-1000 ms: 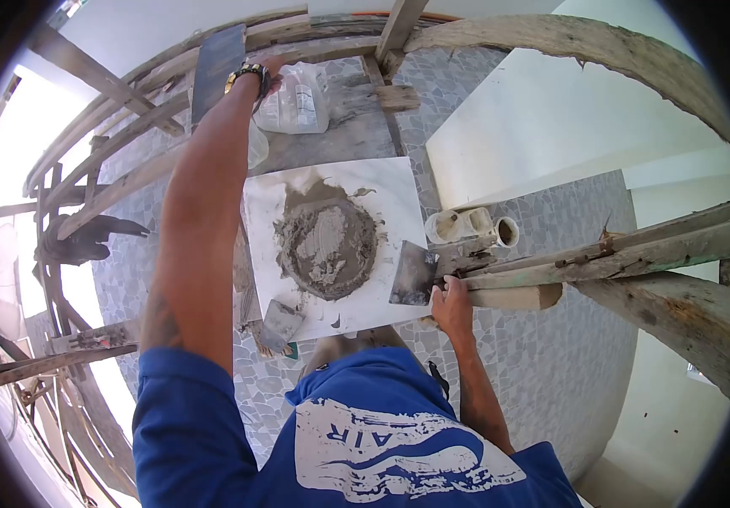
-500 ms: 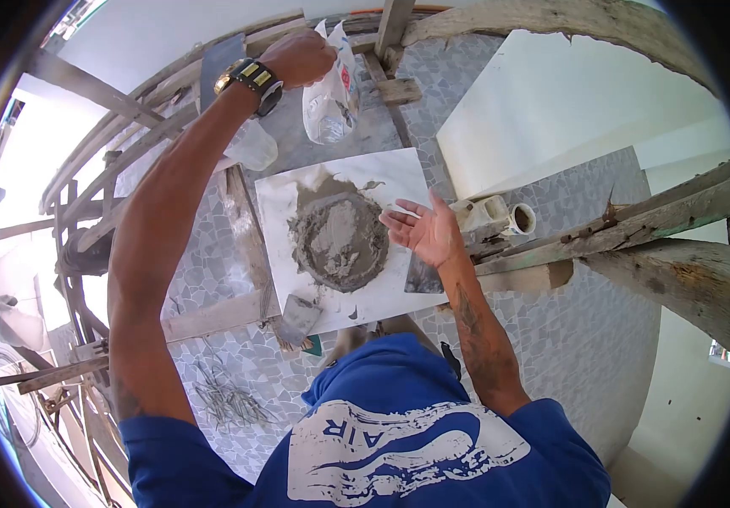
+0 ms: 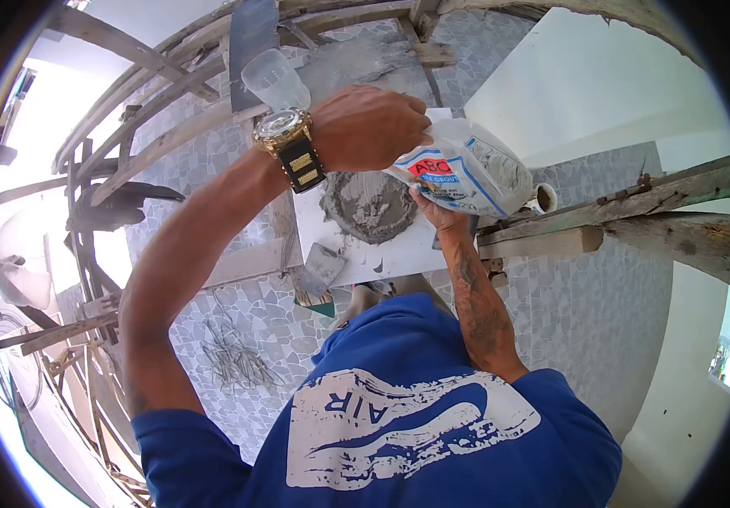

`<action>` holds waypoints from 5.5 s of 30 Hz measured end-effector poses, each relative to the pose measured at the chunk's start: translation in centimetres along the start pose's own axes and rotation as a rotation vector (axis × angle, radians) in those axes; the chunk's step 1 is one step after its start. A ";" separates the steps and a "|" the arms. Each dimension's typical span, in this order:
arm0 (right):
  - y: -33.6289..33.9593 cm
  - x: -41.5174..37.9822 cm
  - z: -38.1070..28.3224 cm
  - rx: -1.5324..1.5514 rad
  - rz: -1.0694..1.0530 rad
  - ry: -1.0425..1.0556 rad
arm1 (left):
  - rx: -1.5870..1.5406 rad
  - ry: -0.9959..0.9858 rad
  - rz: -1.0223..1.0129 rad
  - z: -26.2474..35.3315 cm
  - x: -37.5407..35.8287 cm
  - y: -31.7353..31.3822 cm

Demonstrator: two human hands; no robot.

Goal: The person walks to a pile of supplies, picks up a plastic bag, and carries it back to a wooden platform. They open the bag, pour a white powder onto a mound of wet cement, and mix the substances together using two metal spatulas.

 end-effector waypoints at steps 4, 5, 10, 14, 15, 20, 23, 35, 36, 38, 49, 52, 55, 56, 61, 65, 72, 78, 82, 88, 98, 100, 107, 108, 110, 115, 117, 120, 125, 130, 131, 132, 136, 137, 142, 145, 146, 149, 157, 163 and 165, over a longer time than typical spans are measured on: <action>0.9 -2.7 -4.1 -0.117 0.300 0.145 | 0.052 -0.012 -0.020 -0.9 -2.4 -3.3; 1.0 -3.3 -5.0 -0.327 0.378 0.158 | 0.043 0.027 -0.063 -1.0 -2.7 -3.9; 2.7 -6.0 -8.5 -1.215 0.649 0.199 | 0.010 0.106 0.003 -3.1 -4.7 -8.1; 2.0 -6.6 -8.9 -1.299 0.687 0.208 | 0.013 0.162 0.026 -3.6 -5.3 -10.4; 2.0 -6.7 -8.9 -1.299 0.693 0.204 | 0.016 0.156 0.046 -3.8 -5.5 -10.8; 1.4 -7.0 -8.4 -1.127 0.681 0.148 | 0.014 0.265 -0.039 -4.3 -6.0 -12.2; 1.6 -7.2 -7.5 -0.279 0.526 0.107 | 0.022 0.259 -0.027 -4.8 -6.3 -13.2; 1.9 -7.2 -7.3 -0.128 0.421 0.061 | 0.052 0.323 -0.010 -4.5 -4.6 -11.2; 1.8 -7.3 -7.3 -0.116 0.436 0.086 | 0.046 0.321 0.001 -4.7 -4.6 -11.3; 1.9 -7.4 -7.8 -0.094 0.399 0.071 | 0.043 0.315 0.001 -5.0 -4.6 -11.5; 0.1 -6.1 -8.0 -0.141 0.383 0.079 | 0.027 0.338 0.055 -5.5 -4.3 -11.6; 0.1 -5.7 -7.6 -0.075 0.362 0.090 | 0.049 0.279 0.100 -5.3 -3.6 -10.9; 1.1 -5.3 -7.2 -0.066 0.283 0.068 | 0.058 0.195 0.161 -4.0 -2.3 -8.9; 1.4 -5.1 -6.9 -0.079 0.235 0.030 | 0.051 0.168 0.193 -3.4 -1.8 -8.4; 3.8 -3.6 -6.1 0.034 0.180 -0.136 | 0.209 -0.032 0.247 -1.4 1.2 -6.5; -1.6 -0.7 -0.7 0.101 0.279 -0.275 | 0.246 -0.140 0.241 -0.2 3.5 -3.7; -0.9 -1.2 -4.1 -0.854 1.007 -0.365 | 0.277 -0.171 0.159 -2.2 5.7 1.3; -4.3 -8.1 -7.4 -1.881 1.369 -0.153 | 0.409 0.048 -0.091 -9.3 5.4 3.5; -4.8 -12.4 -4.9 -2.307 1.533 -0.114 | 0.492 0.144 -0.181 -15.4 5.2 3.1; -3.8 -12.0 -2.8 -2.378 1.616 -0.086 | 0.519 0.315 -0.181 -23.2 2.8 3.2; -2.6 -11.0 -4.6 -2.180 1.750 -0.031 | 0.630 0.584 -0.274 -29.3 2.9 2.1; -2.9 -10.9 -4.7 -2.163 1.727 0.008 | 0.625 0.619 -0.294 -30.0 2.9 1.4; -0.8 -10.9 -6.2 -1.873 1.503 -0.099 | 0.513 0.767 -0.083 -32.5 2.1 -0.9; -2.2 -10.2 -5.0 -1.592 1.481 -0.245 | 0.528 0.772 -0.117 -32.3 1.9 -1.1; -4.1 -8.8 -4.7 -1.858 1.472 -0.264 | 0.650 0.741 -0.023 -31.1 1.2 -1.2; -8.1 -4.3 -0.9 -2.648 1.086 -0.064 | 0.525 0.725 0.096 -24.6 0.3 0.4; -8.0 -2.2 0.4 -2.755 0.974 -0.028 | 0.521 0.595 0.383 -20.1 0.1 1.6; -7.0 0.0 1.6 -2.972 0.842 -0.092 | 0.433 0.362 0.747 -11.6 -3.0 2.8; -5.5 1.6 3.4 -3.175 0.674 -0.013 | 0.275 0.536 0.870 -2.2 -13.5 -3.7; -4.9 1.2 6.3 -3.279 0.572 -0.104 | -0.009 0.910 0.809 2.9 -24.1 -15.8; -4.9 1.0 7.1 -3.295 0.530 -0.114 | -0.031 0.957 0.794 4.0 -25.5 -17.8; -4.9 0.6 8.0 -3.310 0.490 -0.130 | -0.046 1.003 0.769 5.0 -26.5 -19.7; -5.2 0.3 10.3 -3.217 0.420 -0.161 | -0.014 1.051 0.679 7.9 -28.3 -24.8; -5.4 0.3 10.5 -3.167 0.419 -0.161 | 0.015 1.028 0.658 8.3 -28.0 -25.2; -6.7 0.7 8.9 -3.096 0.473 -0.004 | -0.053 1.075 0.577 8.6 -27.1 -27.5; -6.2 0.2 8.4 -3.156 0.537 -0.142 | -0.021 1.125 0.520 8.9 -26.6 -27.3; -5.9 0.0 8.7 -3.166 0.506 -0.133 | -0.011 1.128 0.515 8.9 -26.5 -27.5; -5.2 -0.6 10.1 -3.184 0.421 -0.123 | -0.007 1.139 0.505 8.7 -26.3 -27.9; -7.9 -0.1 9.7 -2.848 0.659 -0.149 | -0.093 1.145 0.554 8.2 -26.8 -26.9; -8.5 -1.1 7.4 -2.100 1.131 -0.490 | -0.174 1.004 0.696 8.3 -25.0 -21.2; -8.5 -1.4 7.5 -2.032 1.052 -0.361 | -0.388 1.012 0.631 8.0 -23.9 -20.2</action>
Point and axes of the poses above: each hand's wrist, its own x-axis towards the middle knuckle, its own y-axis out of the back of the hand, z = x × y, the point moved 5 cm from there along x, towards the middle knuckle, and after that the axes turned 14 degrees about -y, right-handed, at the moved point
